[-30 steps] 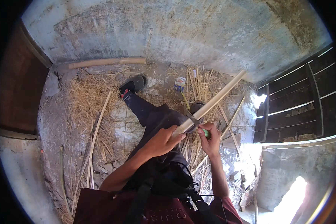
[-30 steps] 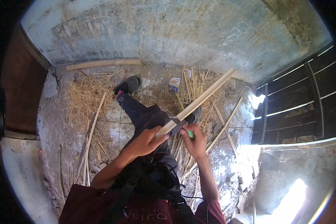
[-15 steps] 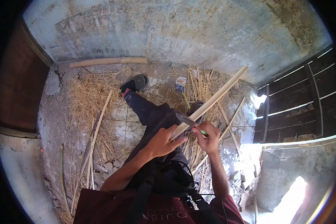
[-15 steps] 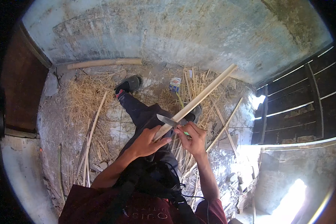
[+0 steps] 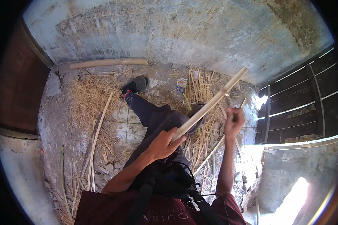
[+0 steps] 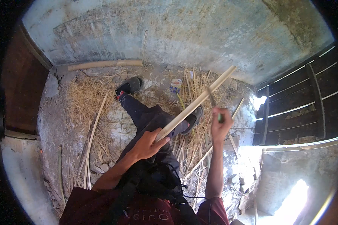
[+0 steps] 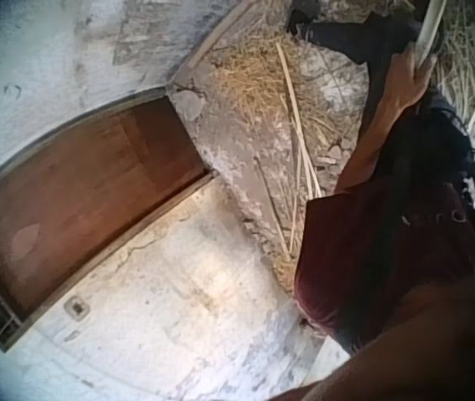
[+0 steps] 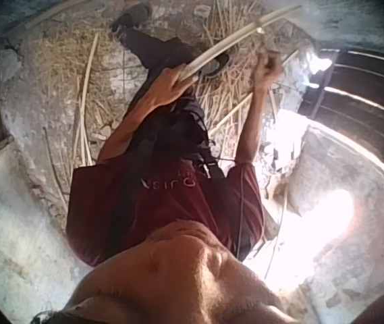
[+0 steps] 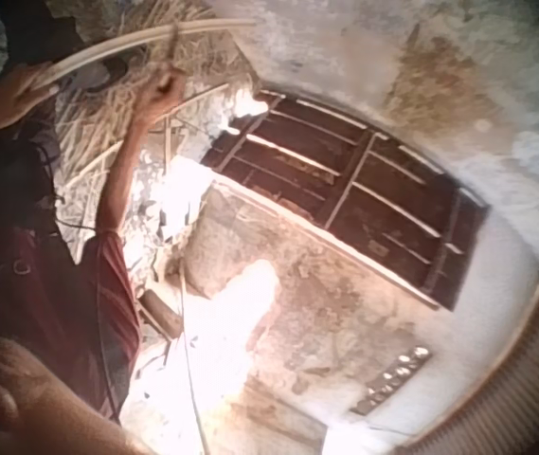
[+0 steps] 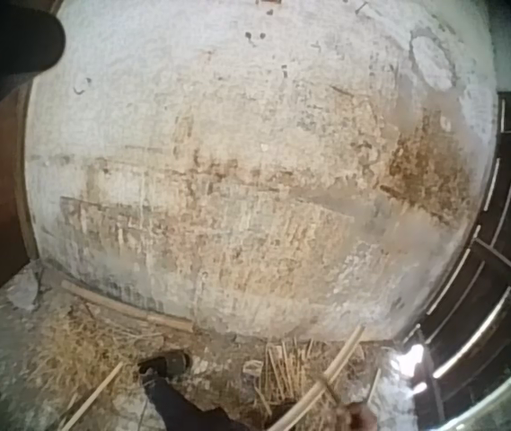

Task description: The person whittles and shapes a long piece of bamboo using a knife.

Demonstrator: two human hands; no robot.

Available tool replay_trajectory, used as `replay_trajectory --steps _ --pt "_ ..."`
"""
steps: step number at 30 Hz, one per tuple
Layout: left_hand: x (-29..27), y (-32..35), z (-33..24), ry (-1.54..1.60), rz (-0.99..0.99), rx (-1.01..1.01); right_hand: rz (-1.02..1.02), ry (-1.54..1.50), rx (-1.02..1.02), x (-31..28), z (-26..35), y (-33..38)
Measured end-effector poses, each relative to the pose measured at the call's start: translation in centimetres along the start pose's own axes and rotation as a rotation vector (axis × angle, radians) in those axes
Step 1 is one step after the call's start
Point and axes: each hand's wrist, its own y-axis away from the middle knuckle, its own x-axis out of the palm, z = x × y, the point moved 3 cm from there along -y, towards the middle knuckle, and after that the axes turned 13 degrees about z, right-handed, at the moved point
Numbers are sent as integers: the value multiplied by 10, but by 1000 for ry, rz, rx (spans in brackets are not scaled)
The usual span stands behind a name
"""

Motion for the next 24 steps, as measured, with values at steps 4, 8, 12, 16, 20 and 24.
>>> replay_trajectory --steps 4,8,12,16,20,24 --pt "1 -1 0 44 -12 48 -187 158 152 -41 -14 -23" --pt "4 -2 4 0 -17 64 -98 130 39 -33 16 -13" --pt "6 -5 3 -12 -24 85 354 247 -51 11 60 23" --pt "3 1 -1 -2 2 42 477 93 -232 49 81 39" --pt "2 1 -3 -24 22 19 482 80 -212 55 80 45" --pt "2 1 0 32 27 22 495 45 -180 57 77 53"
